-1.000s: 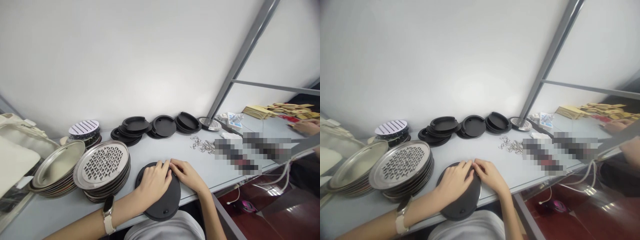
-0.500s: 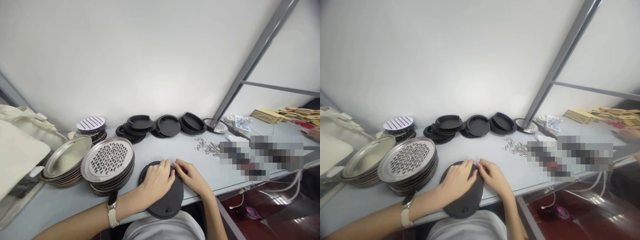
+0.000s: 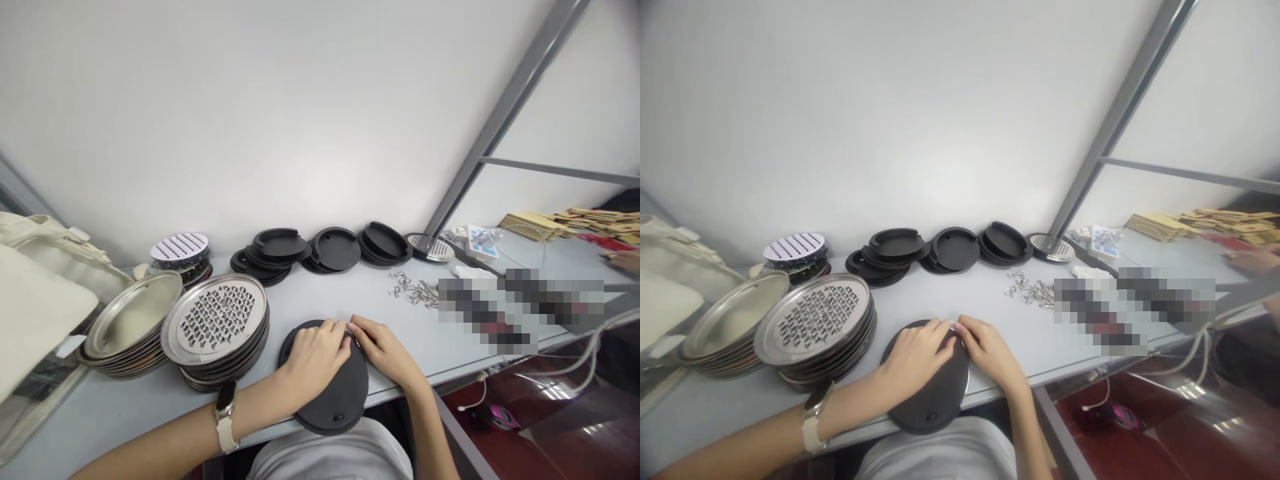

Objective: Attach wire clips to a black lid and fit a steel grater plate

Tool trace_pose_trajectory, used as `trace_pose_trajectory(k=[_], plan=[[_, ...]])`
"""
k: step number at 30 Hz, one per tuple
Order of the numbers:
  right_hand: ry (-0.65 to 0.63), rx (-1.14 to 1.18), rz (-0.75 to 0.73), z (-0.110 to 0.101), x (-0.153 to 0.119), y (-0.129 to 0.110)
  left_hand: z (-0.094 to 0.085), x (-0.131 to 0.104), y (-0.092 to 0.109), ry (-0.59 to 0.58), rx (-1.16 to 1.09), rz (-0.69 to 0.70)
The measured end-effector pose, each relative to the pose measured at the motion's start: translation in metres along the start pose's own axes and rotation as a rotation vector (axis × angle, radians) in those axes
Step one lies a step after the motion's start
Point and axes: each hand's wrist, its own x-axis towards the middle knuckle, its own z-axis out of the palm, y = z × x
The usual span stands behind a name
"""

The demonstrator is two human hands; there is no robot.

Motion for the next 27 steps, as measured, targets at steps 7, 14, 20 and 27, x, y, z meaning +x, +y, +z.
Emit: trace_pose_trajectory(k=[7,14,20,27], plan=[[-0.019,-0.025,-0.01,-0.0012,-0.0006,-0.0013,-0.0018,-0.0015,0.0019,-0.01,-0.013,0.012],[-0.032,-0.012,-0.003,-0.0015,-0.0022,-0.0015,0.0011,-0.0014,0.0022,0.001,0.023,0.0],[-0.017,0.006,0.025,0.0014,-0.0042,0.0027,0.0014,-0.0007,0.0012,-0.012,0.002,0.011],[-0.024,0.017,0.023,0.0016,-0.0054,0.0032,-0.001,-0.0008,0.0018,-0.065,0.002,-0.003]])
